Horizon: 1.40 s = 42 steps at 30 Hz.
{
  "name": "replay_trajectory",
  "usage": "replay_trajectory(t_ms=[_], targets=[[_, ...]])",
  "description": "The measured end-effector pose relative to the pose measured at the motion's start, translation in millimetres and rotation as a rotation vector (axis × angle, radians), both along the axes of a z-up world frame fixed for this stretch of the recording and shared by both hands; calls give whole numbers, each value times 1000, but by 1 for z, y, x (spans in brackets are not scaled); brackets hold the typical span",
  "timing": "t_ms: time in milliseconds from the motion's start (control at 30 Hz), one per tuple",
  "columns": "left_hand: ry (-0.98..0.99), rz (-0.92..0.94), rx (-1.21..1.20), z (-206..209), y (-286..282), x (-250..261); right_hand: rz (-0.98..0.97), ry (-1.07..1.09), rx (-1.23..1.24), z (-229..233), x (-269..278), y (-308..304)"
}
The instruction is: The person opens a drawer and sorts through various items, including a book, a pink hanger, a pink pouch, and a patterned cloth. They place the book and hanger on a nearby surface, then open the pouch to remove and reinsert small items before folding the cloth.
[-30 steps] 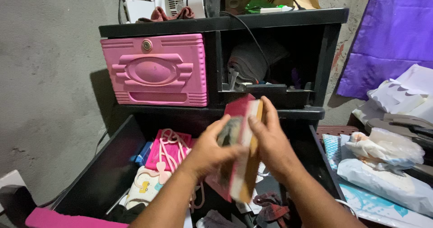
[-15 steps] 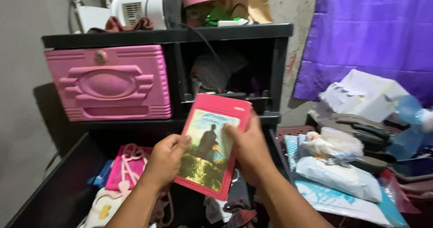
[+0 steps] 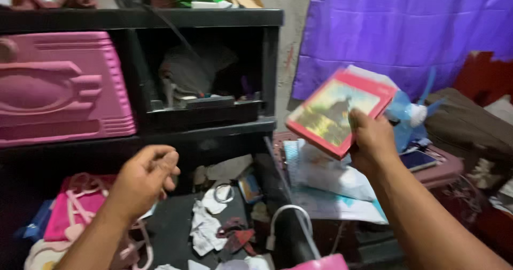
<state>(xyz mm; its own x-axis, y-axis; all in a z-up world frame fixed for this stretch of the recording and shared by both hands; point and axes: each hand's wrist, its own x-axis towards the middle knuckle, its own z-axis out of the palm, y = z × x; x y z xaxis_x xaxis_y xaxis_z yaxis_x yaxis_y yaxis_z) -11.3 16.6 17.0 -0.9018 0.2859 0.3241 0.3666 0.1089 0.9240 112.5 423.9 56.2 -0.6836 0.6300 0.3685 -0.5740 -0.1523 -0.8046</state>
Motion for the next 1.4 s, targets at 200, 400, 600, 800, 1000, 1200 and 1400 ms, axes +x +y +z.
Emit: replay_trajectory(t_ms=[200,400,600,800,1000,1200,1400], targets=[[490,46,-281,55,82,48,-200,-227,-145,-53,1,78],[648,-165,-661,49,192,108,-493,-512,29,-90,-23,96],[638,-309,-908,37,254,125,-390,-341,-171,-86,-25,86],[1025,-118,-1046,20,299,115,-330,-18,-410,-72,-7,61],[998,-146,-1138,8,335,81,-158,8,-465,-77,3,48],[845,-240,-1039,8,345,40,-908,-77,475,-77,32,83],[910,-187,-1132,-1,354,35,-641,-655,1472,-90,56,111]])
